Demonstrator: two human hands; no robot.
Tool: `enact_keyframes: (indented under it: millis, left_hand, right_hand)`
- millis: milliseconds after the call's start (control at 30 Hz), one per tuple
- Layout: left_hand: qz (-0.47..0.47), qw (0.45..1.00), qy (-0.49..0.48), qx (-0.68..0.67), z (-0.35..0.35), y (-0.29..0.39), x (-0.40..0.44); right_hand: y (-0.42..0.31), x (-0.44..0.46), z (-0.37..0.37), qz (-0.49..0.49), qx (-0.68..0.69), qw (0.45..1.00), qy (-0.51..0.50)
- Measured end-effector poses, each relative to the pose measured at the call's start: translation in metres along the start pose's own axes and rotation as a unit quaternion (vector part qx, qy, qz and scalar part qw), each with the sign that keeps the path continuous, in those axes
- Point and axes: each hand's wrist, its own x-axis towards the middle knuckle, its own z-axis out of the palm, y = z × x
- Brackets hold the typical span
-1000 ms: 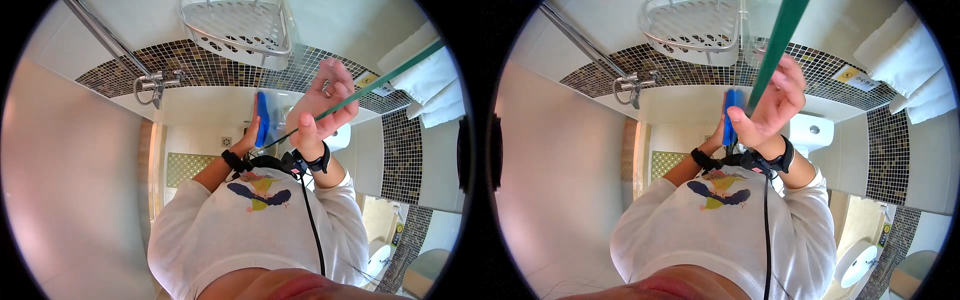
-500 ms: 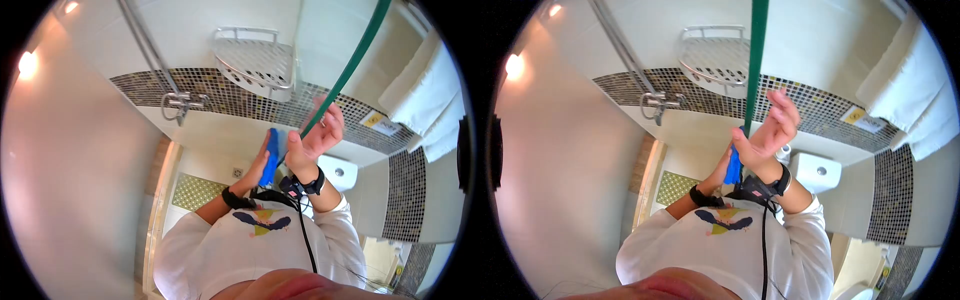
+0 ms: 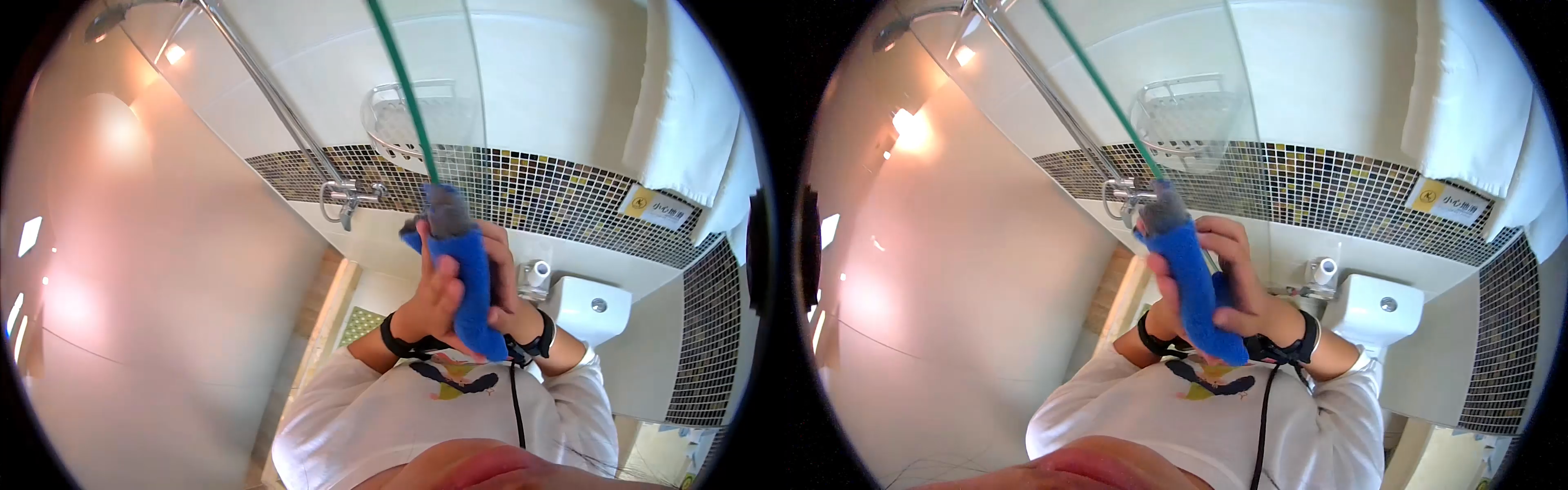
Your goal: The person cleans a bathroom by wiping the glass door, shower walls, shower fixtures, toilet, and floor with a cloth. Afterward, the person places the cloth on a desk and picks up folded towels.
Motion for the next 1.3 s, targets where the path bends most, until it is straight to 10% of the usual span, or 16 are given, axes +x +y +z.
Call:
enact_keyframes:
  millis: [67,200,267,367,700,1000,1300]
  left_hand:
    - [0.058,0.997,-0.043,0.015,-0.002,-0.014,0.0]
    - [-0.125,0.944,-0.177,-0.249,-0.019,-0.02,0.03]
    - [-0.006,0.959,-0.187,0.212,-0.017,-0.011,0.045]
    - [0.025,0.865,-0.163,0.475,-0.015,-0.015,0.046]
    - [-0.106,0.957,0.075,0.258,0.005,-0.049,0.018]
    - [-0.115,0.964,0.132,0.202,0.008,-0.046,0.011]
    - [-0.094,0.961,0.176,0.193,0.011,-0.052,0.012]
  right_hand:
    - [-0.013,0.006,-0.002,-0.097,-0.028,0.995,0.013]
    - [-0.022,-0.002,-0.022,-0.04,-0.092,0.995,0.011]
    - [-0.013,-0.006,-0.026,0.001,-0.045,0.998,0.044]
    - [0.03,-0.001,-0.032,0.091,-0.003,0.976,0.199]
    - [0.143,0.108,-0.083,-0.035,-0.201,0.966,0.158]
    - [0.035,0.157,-0.03,-0.231,-0.255,0.939,0.012]
    - [0.193,-0.063,-0.056,0.175,-0.142,0.929,0.293]
